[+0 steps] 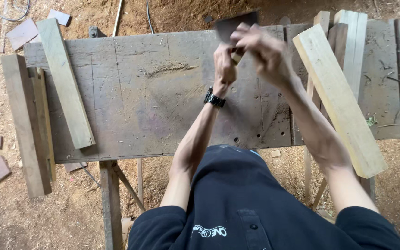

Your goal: The person sands various wood pieces on a workbench using a piece of sandpaper. The person sands the surfaces and edges of several different planks and blocks of wood, picking them up and turning them over to reach different sides.

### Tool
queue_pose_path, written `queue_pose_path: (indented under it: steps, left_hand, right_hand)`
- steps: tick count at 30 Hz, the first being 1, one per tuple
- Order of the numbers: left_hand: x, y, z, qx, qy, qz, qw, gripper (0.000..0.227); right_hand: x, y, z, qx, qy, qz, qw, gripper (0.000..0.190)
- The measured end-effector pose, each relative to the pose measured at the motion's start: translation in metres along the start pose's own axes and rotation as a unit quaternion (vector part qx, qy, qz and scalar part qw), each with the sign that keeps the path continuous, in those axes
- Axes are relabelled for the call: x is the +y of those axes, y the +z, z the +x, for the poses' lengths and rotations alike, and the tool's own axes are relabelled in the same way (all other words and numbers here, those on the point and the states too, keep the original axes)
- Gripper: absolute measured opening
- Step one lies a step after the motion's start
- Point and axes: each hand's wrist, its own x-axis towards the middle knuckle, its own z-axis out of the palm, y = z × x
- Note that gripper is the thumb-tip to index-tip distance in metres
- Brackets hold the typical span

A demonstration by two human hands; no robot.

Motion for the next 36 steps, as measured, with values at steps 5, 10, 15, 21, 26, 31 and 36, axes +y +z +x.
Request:
queue_pose_path:
  steps: [5, 10, 15, 21, 26, 31, 36]
  left_hand:
    - [0.036, -0.011, 0.000, 0.018, -0.023, 0.010, 1.000, 0.044]
    - [0.071, -0.002, 0.017, 0.033, 0.056, 0.036, 0.997, 0.056]
    - [0.059, -0.005, 0.012, 0.043, 0.140, 0.200, 0.969, 0.058]
    - [0.085, 0.002, 0.012, 0.048, 0.074, 0.034, 0.995, 0.064]
    - [0.078, -0.013, 0.008, 0.009, 0.098, 0.114, 0.989, 0.052]
    - [0.103, -0.007, 0.014, 0.044, 0.053, 0.044, 0.997, 0.057]
    - [0.069, -0.021, 0.007, 0.050, 0.062, 0.083, 0.993, 0.056]
  right_hand:
    - [-0.014, 0.011, -0.014, -0.013, -0.102, -0.072, 0.992, 0.014]
    - [0.010, -0.004, 0.004, 0.000, -0.068, -0.077, 0.995, 0.020]
    - [-0.002, 0.007, -0.022, -0.045, -0.087, -0.063, 0.993, 0.012]
    - [0.015, -0.011, -0.001, 0.004, -0.088, -0.150, 0.985, 0.013]
    - [0.004, -0.002, -0.019, -0.034, -0.123, -0.079, 0.989, 0.014]
    - [0.018, -0.007, -0.007, 0.021, -0.060, -0.101, 0.993, 0.010]
    - [0.004, 0.011, -0.011, -0.021, -0.113, -0.055, 0.992, 0.011]
